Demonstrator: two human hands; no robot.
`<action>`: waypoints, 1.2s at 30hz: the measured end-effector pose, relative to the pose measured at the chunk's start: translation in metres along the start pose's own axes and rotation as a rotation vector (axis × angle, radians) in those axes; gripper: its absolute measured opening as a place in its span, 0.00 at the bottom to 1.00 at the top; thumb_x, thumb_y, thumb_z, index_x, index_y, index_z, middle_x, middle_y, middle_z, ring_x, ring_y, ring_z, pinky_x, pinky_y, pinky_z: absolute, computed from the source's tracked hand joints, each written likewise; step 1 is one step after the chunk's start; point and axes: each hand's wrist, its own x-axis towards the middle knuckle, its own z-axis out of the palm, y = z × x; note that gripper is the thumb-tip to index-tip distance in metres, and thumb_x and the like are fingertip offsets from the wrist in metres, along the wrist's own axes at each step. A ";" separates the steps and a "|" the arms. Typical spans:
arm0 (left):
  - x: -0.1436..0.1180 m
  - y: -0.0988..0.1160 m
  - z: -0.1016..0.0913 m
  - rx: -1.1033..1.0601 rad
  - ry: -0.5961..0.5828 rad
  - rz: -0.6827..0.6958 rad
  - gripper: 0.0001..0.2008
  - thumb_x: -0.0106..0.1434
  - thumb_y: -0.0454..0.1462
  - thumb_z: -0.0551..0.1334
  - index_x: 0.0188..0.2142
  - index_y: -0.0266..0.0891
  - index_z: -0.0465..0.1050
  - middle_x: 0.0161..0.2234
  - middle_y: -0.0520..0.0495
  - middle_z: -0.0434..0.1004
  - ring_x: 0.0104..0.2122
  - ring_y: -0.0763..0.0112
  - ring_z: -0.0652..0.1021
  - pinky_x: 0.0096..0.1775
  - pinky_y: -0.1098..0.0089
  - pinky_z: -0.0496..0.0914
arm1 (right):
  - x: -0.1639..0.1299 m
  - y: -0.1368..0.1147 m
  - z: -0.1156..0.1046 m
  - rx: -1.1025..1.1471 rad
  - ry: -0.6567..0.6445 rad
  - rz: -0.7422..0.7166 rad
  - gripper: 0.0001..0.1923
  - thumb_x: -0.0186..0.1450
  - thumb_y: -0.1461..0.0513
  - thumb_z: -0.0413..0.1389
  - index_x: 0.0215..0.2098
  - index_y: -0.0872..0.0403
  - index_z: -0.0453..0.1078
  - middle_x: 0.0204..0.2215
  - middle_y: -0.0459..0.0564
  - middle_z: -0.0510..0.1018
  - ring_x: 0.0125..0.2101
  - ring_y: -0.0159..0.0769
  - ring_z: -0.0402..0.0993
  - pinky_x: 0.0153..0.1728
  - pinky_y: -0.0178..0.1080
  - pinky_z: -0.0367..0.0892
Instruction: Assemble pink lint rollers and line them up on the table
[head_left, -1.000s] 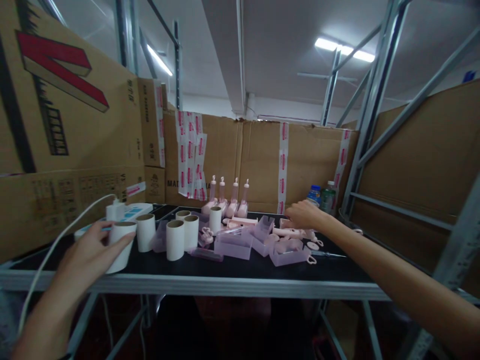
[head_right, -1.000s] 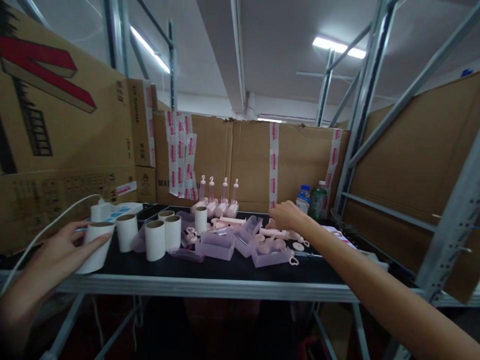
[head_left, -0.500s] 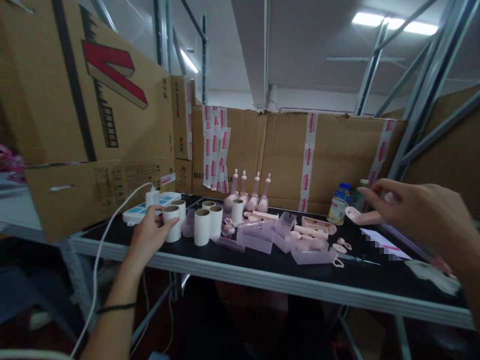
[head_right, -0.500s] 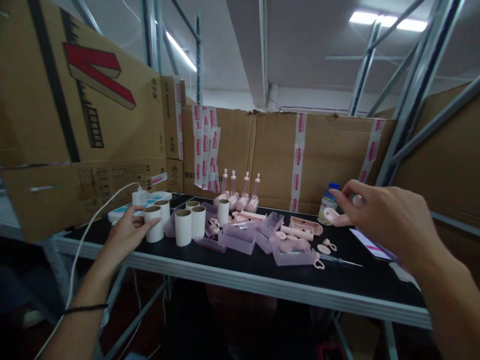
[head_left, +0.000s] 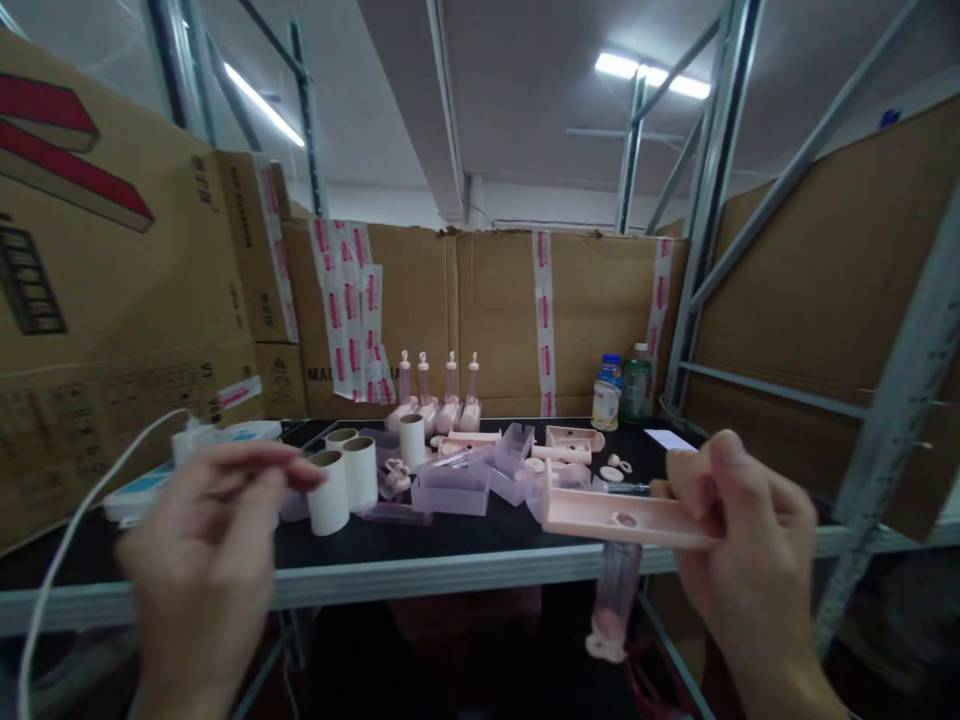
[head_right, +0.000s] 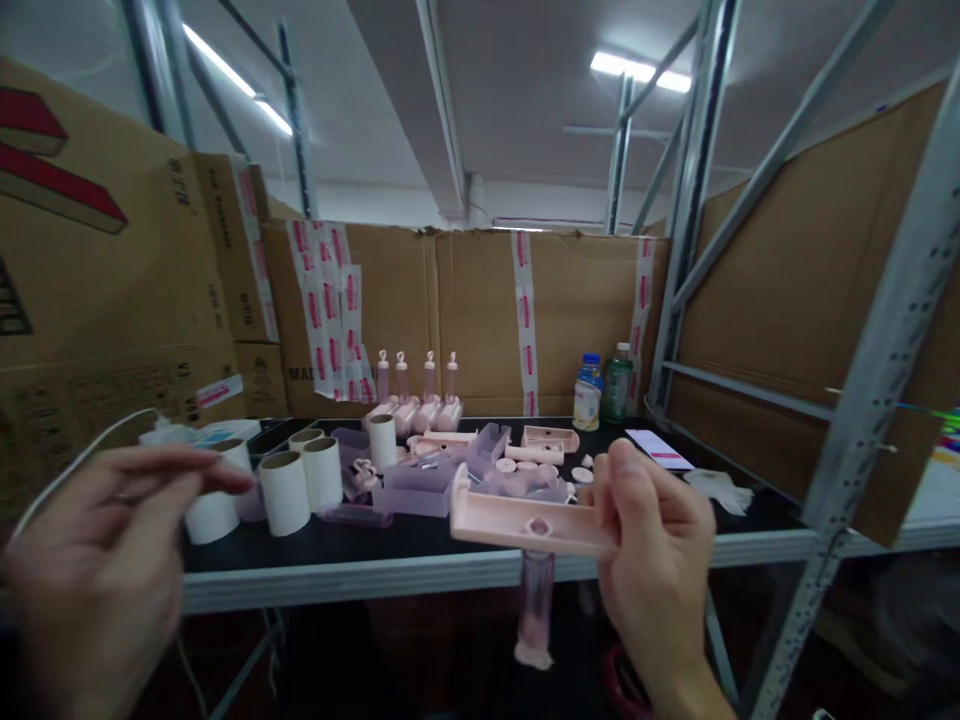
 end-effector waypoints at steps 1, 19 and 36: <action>-0.014 0.011 0.011 -0.058 -0.224 0.003 0.07 0.70 0.41 0.61 0.42 0.40 0.74 0.37 0.48 0.81 0.39 0.64 0.81 0.46 0.67 0.75 | -0.007 0.002 0.009 0.112 0.026 0.054 0.31 0.72 0.47 0.59 0.18 0.51 0.55 0.17 0.39 0.55 0.19 0.28 0.52 0.20 0.34 0.55; -0.098 0.024 0.063 -0.334 -0.822 0.260 0.13 0.74 0.45 0.58 0.43 0.44 0.80 0.39 0.46 0.81 0.38 0.65 0.81 0.45 0.68 0.77 | -0.036 0.005 0.014 -0.178 -0.486 -0.365 0.13 0.73 0.53 0.57 0.49 0.50 0.74 0.44 0.52 0.78 0.46 0.41 0.76 0.46 0.41 0.70; -0.093 0.014 0.061 -0.131 -0.799 0.468 0.17 0.75 0.50 0.56 0.46 0.49 0.82 0.44 0.50 0.87 0.39 0.65 0.85 0.46 0.70 0.79 | -0.023 0.012 0.008 -0.113 -0.910 -0.259 0.31 0.67 0.42 0.59 0.59 0.51 0.78 0.33 0.48 0.80 0.28 0.30 0.73 0.29 0.30 0.67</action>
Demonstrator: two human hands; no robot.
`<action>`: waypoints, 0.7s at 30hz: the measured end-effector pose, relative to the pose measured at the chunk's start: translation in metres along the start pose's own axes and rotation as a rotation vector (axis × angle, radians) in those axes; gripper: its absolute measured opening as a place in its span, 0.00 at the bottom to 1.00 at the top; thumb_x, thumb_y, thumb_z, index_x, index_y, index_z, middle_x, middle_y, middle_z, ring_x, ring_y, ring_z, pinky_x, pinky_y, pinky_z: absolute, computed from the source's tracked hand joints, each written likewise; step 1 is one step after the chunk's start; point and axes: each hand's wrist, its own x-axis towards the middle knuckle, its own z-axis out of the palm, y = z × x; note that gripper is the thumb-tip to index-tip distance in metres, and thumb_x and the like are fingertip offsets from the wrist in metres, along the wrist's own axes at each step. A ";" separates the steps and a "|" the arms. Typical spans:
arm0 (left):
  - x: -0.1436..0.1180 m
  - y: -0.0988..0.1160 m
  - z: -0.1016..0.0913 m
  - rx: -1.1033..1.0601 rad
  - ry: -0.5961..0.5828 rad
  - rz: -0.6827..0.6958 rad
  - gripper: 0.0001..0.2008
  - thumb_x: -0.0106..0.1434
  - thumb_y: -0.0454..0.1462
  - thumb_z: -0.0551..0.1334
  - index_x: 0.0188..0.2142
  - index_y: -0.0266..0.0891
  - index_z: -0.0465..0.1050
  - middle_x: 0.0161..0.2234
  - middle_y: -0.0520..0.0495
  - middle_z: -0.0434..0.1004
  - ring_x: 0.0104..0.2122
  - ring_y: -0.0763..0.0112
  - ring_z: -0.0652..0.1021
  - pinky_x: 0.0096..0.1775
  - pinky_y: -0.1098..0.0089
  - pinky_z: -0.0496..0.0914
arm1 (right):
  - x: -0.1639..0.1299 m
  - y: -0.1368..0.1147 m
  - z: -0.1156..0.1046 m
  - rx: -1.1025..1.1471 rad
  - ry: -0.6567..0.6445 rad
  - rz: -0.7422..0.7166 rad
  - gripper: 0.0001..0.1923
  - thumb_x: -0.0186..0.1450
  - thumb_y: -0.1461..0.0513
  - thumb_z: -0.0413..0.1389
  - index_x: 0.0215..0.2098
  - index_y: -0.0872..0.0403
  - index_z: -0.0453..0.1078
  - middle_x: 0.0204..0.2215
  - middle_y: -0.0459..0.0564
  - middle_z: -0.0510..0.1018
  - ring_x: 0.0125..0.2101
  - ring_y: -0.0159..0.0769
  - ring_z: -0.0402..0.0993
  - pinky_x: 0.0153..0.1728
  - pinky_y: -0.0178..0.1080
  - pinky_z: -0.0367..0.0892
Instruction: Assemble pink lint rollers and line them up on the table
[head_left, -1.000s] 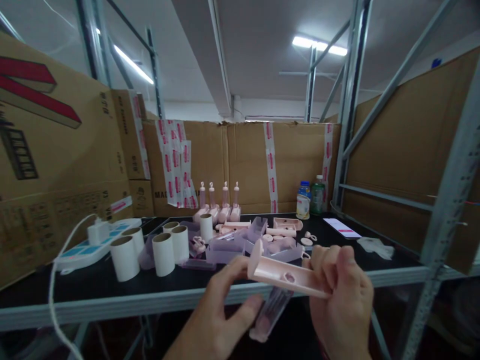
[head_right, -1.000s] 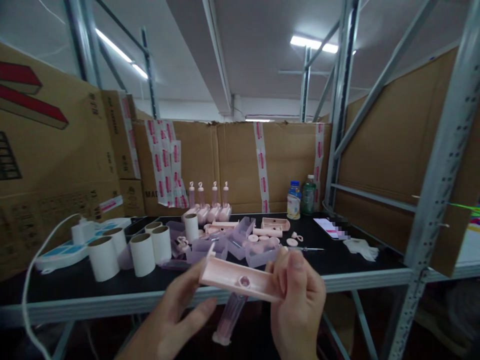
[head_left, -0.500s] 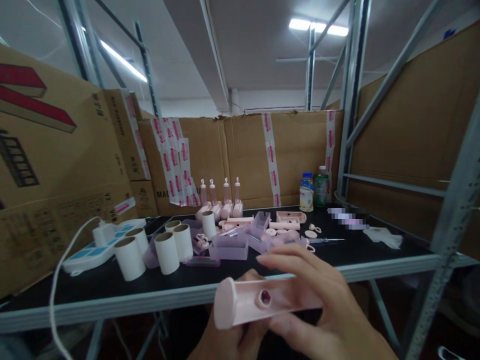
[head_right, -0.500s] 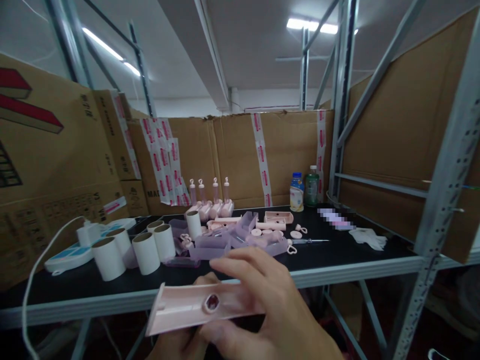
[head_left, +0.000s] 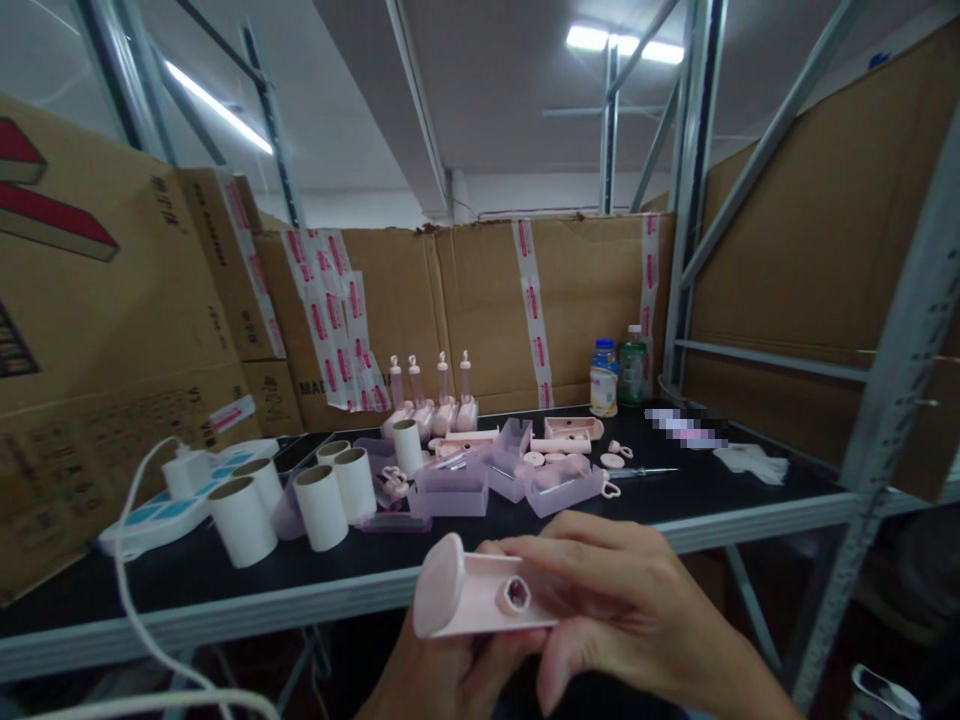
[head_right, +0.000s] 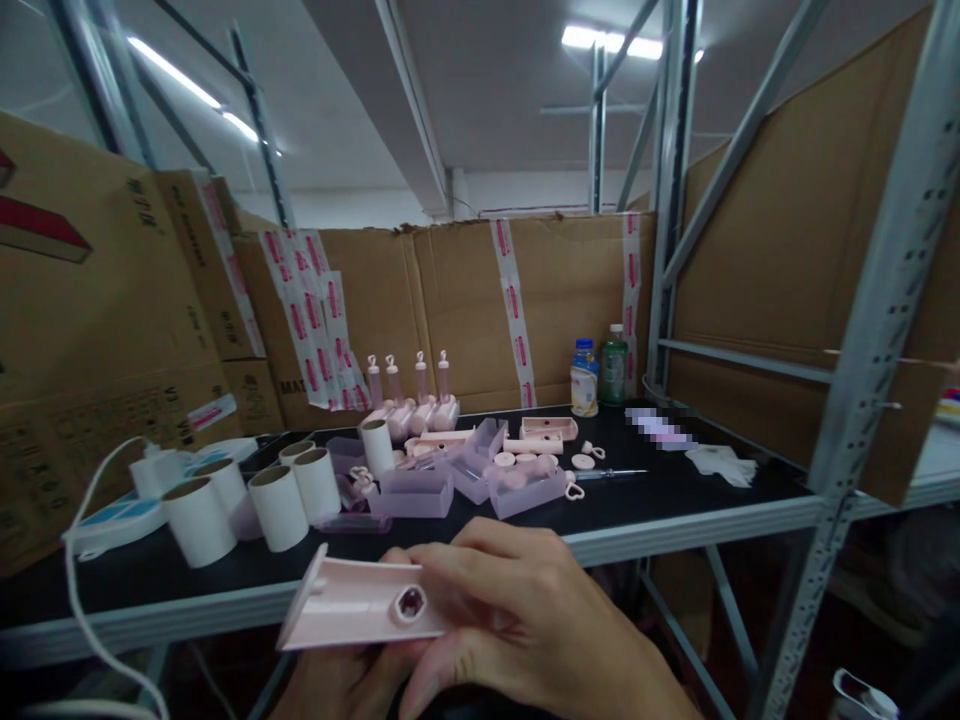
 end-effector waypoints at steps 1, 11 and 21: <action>-0.002 -0.001 0.001 -0.017 -0.008 -0.028 0.17 0.74 0.50 0.57 0.46 0.50 0.83 0.43 0.51 0.87 0.38 0.65 0.85 0.46 0.70 0.79 | 0.000 0.000 0.001 0.001 0.010 -0.005 0.31 0.66 0.42 0.59 0.59 0.50 0.78 0.33 0.48 0.80 0.28 0.30 0.74 0.29 0.30 0.67; 0.009 0.007 0.000 -0.209 0.025 -0.330 0.20 0.72 0.55 0.56 0.39 0.44 0.77 0.30 0.48 0.78 0.30 0.65 0.77 0.35 0.70 0.72 | 0.000 0.016 -0.026 -0.124 0.357 0.305 0.19 0.70 0.50 0.63 0.54 0.50 0.76 0.44 0.52 0.83 0.40 0.40 0.81 0.39 0.38 0.74; 0.032 -0.021 -0.016 -0.077 0.105 -0.256 0.08 0.65 0.44 0.67 0.41 0.46 0.82 0.39 0.46 0.82 0.39 0.61 0.81 0.41 0.66 0.75 | -0.041 0.149 -0.111 -0.797 0.468 0.958 0.19 0.70 0.48 0.56 0.43 0.56 0.74 0.33 0.61 0.83 0.35 0.50 0.80 0.35 0.43 0.64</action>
